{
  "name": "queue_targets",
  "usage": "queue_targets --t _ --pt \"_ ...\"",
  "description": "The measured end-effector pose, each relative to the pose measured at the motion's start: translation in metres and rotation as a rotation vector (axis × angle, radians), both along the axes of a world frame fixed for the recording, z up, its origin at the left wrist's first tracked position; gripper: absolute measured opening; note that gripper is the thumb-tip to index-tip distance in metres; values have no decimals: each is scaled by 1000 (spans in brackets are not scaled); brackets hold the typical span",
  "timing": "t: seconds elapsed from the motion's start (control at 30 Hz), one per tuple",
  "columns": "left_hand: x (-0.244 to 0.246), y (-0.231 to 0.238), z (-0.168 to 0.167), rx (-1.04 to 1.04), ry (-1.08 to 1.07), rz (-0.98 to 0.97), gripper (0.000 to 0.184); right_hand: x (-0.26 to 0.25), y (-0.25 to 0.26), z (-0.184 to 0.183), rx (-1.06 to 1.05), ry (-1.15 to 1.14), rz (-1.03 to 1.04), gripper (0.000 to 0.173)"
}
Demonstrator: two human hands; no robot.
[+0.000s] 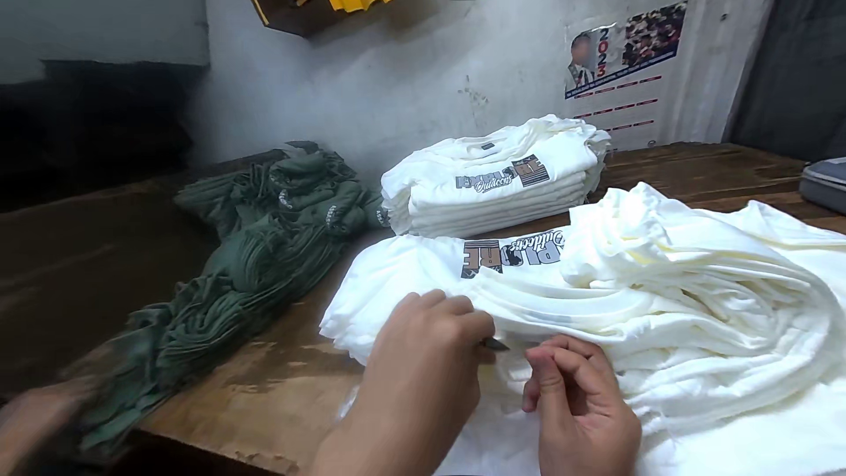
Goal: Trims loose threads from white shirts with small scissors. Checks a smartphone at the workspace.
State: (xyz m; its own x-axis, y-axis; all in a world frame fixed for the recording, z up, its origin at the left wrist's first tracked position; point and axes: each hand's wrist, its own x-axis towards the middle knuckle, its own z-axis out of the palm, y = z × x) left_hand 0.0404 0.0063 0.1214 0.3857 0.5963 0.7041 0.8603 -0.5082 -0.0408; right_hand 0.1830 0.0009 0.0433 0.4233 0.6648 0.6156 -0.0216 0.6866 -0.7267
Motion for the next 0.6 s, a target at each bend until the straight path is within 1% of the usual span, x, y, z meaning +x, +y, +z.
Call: queue_targets --t 0.07,0.13,0.23,0.37,0.47,0.5,0.53,0.6 --pt "-4 0 6 18 -17 26 1 4 -3 -2 32 25 54 9" --pt "-8 -2 11 -15 1 10 9 7 -4 -5 54 42 95 10" --pt "2 -7 12 -45 99 -31 14 7 -4 -6 53 58 86 9" --pt "19 -6 10 -28 226 55 11 6 -3 -9 91 84 115 8" --pt "10 -8 19 -28 177 26 11 14 -5 -15 147 90 200 10" --pt "6 -9 23 -34 153 23 11 19 -8 -18 179 61 244 12" --pt "1 -8 26 -43 131 22 12 26 -10 -21 220 2 288 18" --pt "-11 -5 31 -73 92 10 17 38 -17 -22 297 -158 321 38"
